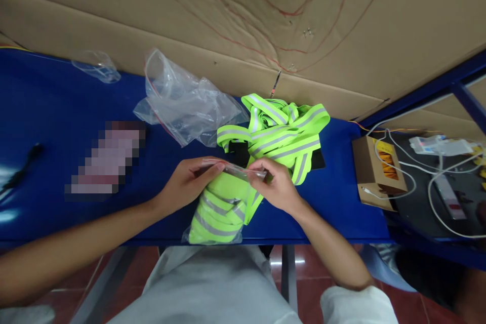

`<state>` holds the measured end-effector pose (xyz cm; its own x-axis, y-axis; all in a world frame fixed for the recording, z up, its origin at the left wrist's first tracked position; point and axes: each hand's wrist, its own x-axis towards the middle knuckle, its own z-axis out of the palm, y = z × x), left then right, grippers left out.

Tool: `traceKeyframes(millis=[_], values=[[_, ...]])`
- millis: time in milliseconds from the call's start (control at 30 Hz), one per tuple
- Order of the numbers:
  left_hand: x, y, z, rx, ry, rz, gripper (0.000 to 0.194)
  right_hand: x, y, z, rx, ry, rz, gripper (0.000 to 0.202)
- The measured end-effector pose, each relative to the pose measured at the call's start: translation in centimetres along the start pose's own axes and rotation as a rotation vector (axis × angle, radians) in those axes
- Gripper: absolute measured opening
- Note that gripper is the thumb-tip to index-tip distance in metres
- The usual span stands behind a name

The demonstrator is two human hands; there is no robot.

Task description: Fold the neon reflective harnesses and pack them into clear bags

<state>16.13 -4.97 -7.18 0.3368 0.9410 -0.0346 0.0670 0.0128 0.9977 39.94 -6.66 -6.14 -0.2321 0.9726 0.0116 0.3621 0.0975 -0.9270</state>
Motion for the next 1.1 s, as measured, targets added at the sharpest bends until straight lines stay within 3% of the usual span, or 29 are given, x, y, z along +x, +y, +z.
traceKeyframes(millis=[200, 367, 533, 800, 1000, 1100], values=[[0.4, -0.2, -0.1, -0.059, 0.000, -0.055, 0.036, -0.2, -0.1, 0.7, -0.047, 0.036, -0.040, 0.018], [0.5, -0.1, 0.1, -0.023, 0.009, -0.020, 0.034, -0.3, 0.0, 1.1, -0.064, 0.059, -0.032, 0.019], [0.4, 0.2, 0.3, -0.030, -0.001, -0.009, 0.032, -0.2, -0.2, 1.1, -0.122, 0.052, -0.136, 0.009], [0.5, 0.0, 0.3, -0.076, -0.052, -0.116, 0.034, -0.4, -0.4, 1.5, -0.145, 0.040, -0.236, 0.004], [0.6, 0.3, 0.0, -0.111, -0.020, -0.131, 0.033, -0.2, -0.6, 0.8, -0.095, 0.025, -0.127, 0.006], [0.7, 0.2, -0.2, -0.142, -0.087, -0.208, 0.040, -0.2, -0.6, 0.5, -0.035, -0.021, -0.051, 0.006]])
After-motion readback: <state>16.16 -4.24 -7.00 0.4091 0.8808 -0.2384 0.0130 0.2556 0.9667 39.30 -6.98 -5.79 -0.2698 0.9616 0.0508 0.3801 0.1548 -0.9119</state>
